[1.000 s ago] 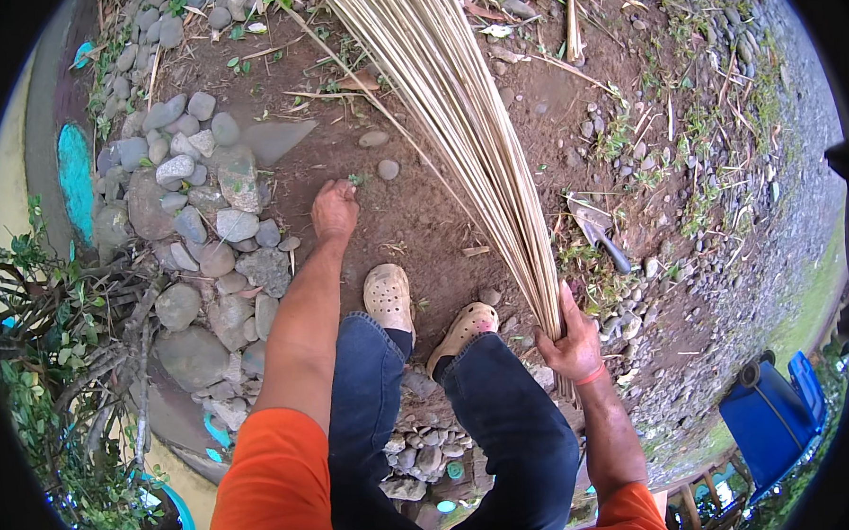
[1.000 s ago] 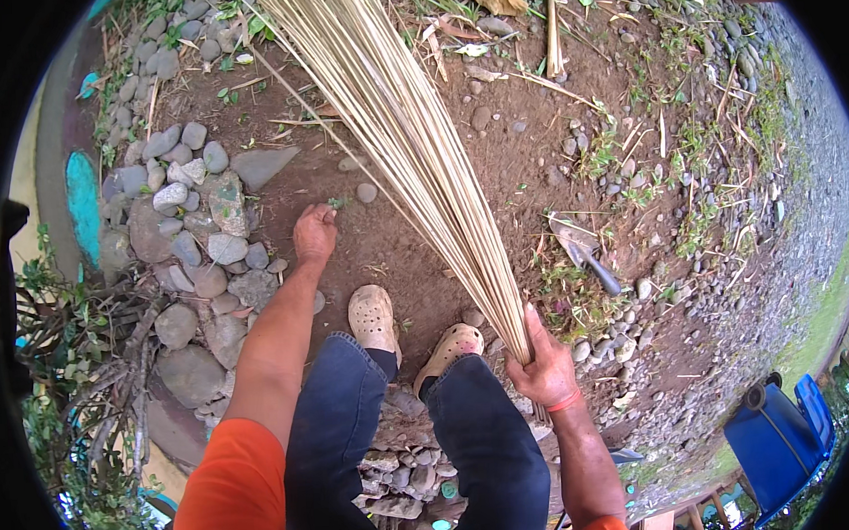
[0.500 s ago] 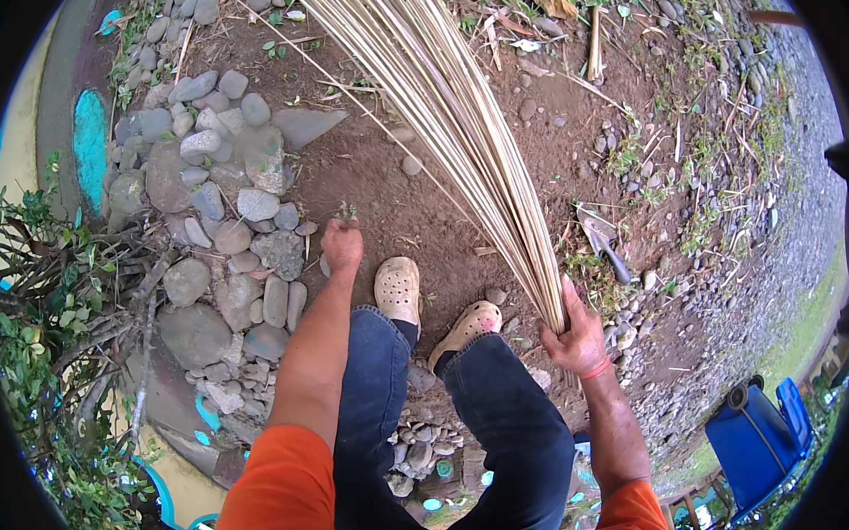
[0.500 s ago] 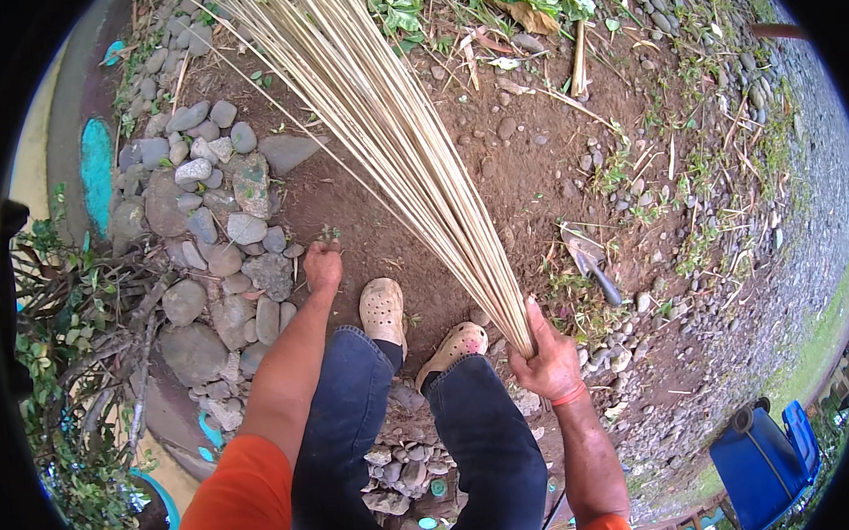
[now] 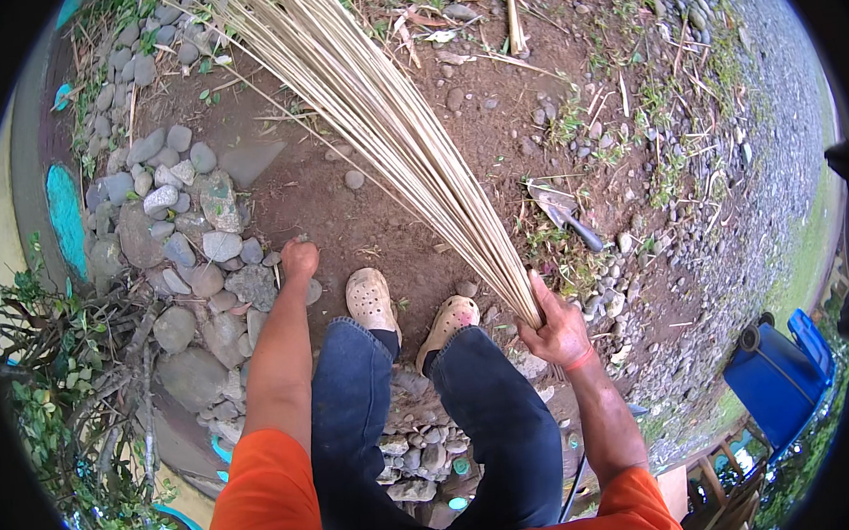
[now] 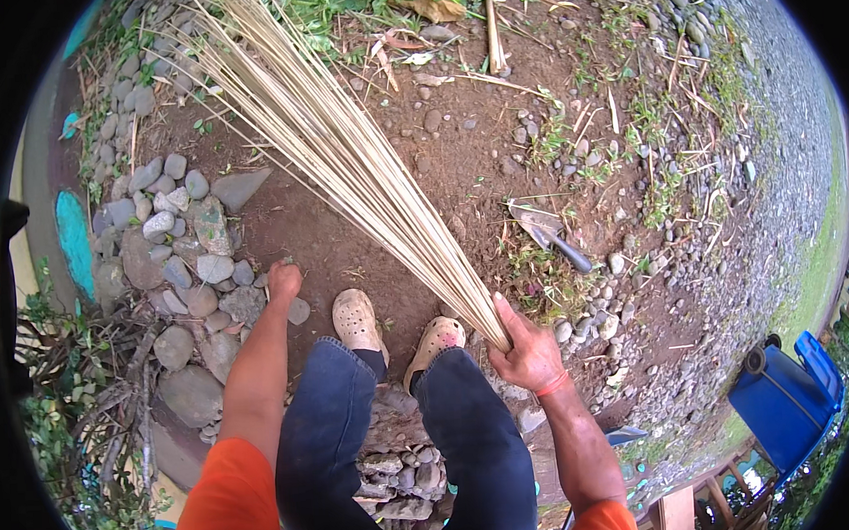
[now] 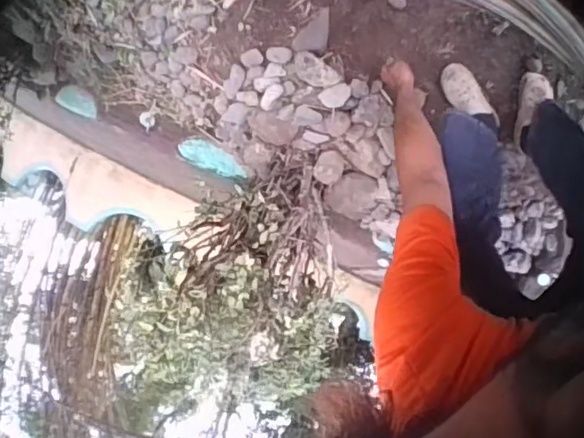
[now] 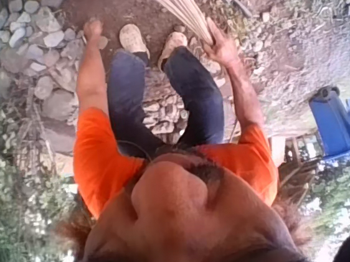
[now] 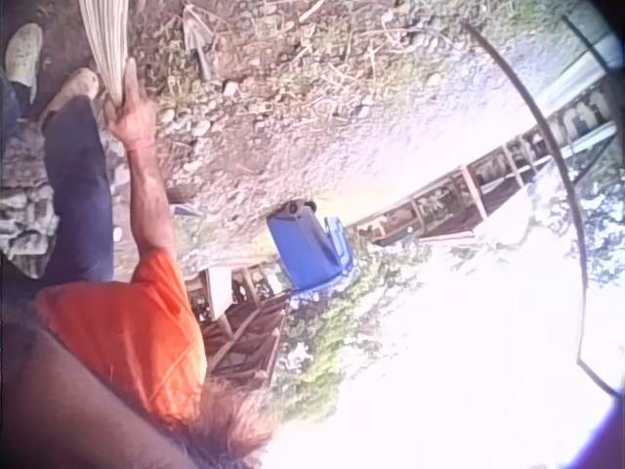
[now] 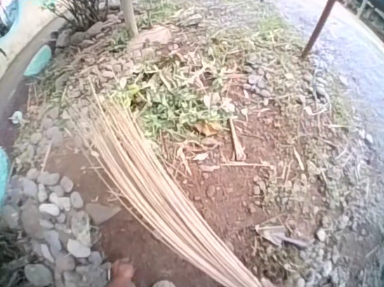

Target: The person kneels in a garden bed and uses a hand trowel to loosen soil and pull out weeds by hand. After clearing the area, they stand up, pick up a straw broom and a dustpan, and sweep the remaining debris into the dustpan.

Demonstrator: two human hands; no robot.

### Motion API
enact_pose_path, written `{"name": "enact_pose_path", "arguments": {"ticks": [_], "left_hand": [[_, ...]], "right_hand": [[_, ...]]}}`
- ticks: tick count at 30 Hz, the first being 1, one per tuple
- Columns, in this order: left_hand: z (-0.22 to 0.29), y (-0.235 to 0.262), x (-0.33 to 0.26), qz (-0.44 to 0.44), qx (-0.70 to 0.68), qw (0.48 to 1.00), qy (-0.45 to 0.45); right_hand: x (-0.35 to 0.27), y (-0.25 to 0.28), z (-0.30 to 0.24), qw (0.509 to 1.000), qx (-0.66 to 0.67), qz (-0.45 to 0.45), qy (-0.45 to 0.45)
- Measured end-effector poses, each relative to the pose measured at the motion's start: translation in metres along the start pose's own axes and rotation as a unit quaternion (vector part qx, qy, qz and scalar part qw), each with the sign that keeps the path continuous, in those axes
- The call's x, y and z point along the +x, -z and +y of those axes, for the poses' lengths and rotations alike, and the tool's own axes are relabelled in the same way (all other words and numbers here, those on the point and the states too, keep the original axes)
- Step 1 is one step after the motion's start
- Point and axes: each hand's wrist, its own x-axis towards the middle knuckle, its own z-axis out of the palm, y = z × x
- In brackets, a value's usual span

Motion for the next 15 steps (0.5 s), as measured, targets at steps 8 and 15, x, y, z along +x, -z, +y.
{"name": "enact_pose_path", "arguments": {"ticks": [8,15], "left_hand": [[0.107,-0.085,-0.155,-0.282,-0.071,0.956,0.026],[0.216,-0.094,-0.319,-0.243,0.170,0.945,-0.137]], "right_hand": [[-0.075,0.045,-0.036,0.988,0.038,-0.034,-0.145],[-0.170,0.123,-0.071,0.946,0.106,-0.032,-0.303]]}}
